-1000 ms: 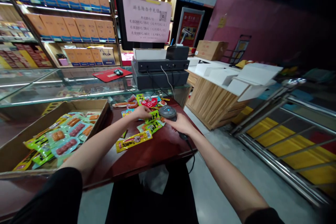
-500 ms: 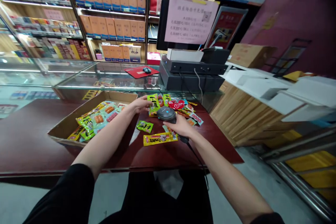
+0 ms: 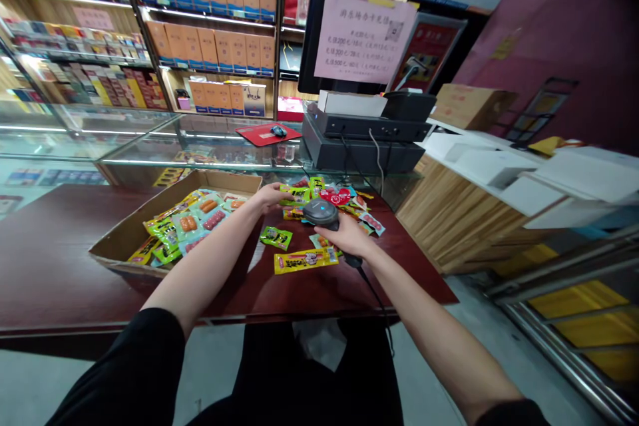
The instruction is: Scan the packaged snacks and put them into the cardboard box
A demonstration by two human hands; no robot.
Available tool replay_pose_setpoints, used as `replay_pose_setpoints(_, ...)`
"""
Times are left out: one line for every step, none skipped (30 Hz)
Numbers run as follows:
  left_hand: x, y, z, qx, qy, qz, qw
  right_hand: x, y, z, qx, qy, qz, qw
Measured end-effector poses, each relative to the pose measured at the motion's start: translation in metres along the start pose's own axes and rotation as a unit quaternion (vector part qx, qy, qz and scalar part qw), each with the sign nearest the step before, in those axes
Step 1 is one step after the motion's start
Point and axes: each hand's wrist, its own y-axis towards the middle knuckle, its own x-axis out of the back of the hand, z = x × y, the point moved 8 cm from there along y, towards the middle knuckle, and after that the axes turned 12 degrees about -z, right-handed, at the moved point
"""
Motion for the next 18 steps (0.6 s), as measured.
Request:
replay_pose_setpoints(0.0006,0.0006,0.0016,0.003,0.003,-0.001,1.000,0.0008,-0.0006,0.0003,-0.003,-0.005,0.000,1.000)
replay_pose_setpoints(0.0011,0.0013,0.0031,0.007,0.008,0.000,1.000,0.0015,-0.0012,0.0007,-0.005,-0.011,0.000,1.000)
replay_pose_setpoints(0.0018,0.0019,0.0047,0.011,0.015,0.003,1.000,0.0022,-0.0017,0.0011,-0.006,-0.017,0.000,1.000)
replay_pose_setpoints(0.0025,0.0024,0.0059,0.014,0.023,0.005,1.000,0.0027,-0.0020,0.0014,-0.008,-0.022,0.000,1.000)
replay_pose_setpoints(0.0034,0.0029,0.0068,0.017,0.030,0.007,0.999,0.0030,-0.0022,0.0014,-0.011,-0.026,0.001,1.000)
replay_pose_setpoints(0.0041,0.0032,0.0073,0.018,0.035,0.010,0.999,0.0033,-0.0024,0.0012,-0.014,-0.029,0.000,0.999)
replay_pose_setpoints(0.0049,0.0035,0.0076,0.019,0.038,0.010,0.999,0.0035,-0.0024,0.0011,-0.015,-0.032,-0.001,0.999)
replay_pose_setpoints(0.0053,0.0036,0.0076,0.019,0.038,0.011,0.999,0.0037,-0.0023,0.0012,-0.014,-0.031,-0.004,0.999)
replay_pose_setpoints(0.0055,0.0036,0.0074,0.018,0.037,0.012,0.999,0.0038,-0.0022,0.0014,-0.011,-0.029,-0.005,1.000)
replay_pose_setpoints(0.0055,0.0037,0.0073,0.017,0.036,0.011,0.999,0.0036,-0.0021,0.0017,-0.007,-0.024,-0.006,1.000)
replay_pose_setpoints(0.0057,0.0038,0.0075,0.017,0.038,0.009,0.999,0.0032,-0.0020,0.0020,-0.003,-0.019,-0.005,1.000)
replay_pose_setpoints(0.0059,0.0039,0.0076,0.016,0.043,0.006,0.999,0.0027,-0.0020,0.0022,0.000,-0.015,-0.003,1.000)
replay_pose_setpoints(0.0062,0.0042,0.0079,0.015,0.051,0.001,0.999,0.0024,-0.0019,0.0022,0.002,-0.013,-0.002,1.000)
replay_pose_setpoints(0.0065,0.0045,0.0081,0.013,0.058,-0.003,0.998,0.0020,-0.0019,0.0022,0.003,-0.012,0.000,1.000)
replay_pose_setpoints(0.0068,0.0048,0.0082,0.012,0.063,-0.006,0.998,0.0020,-0.0018,0.0023,0.004,-0.013,0.000,1.000)
replay_pose_setpoints(0.0068,0.0050,0.0082,0.011,0.063,-0.007,0.998,0.0024,-0.0018,0.0024,0.003,-0.013,-0.001,1.000)
replay_pose_setpoints(0.0064,0.0051,0.0081,0.010,0.059,-0.004,0.998,0.0028,-0.0017,0.0025,0.003,-0.013,-0.003,1.000)
replay_pose_setpoints(0.0057,0.0051,0.0079,0.010,0.052,0.001,0.999,0.0031,-0.0018,0.0026,0.001,-0.013,-0.003,1.000)
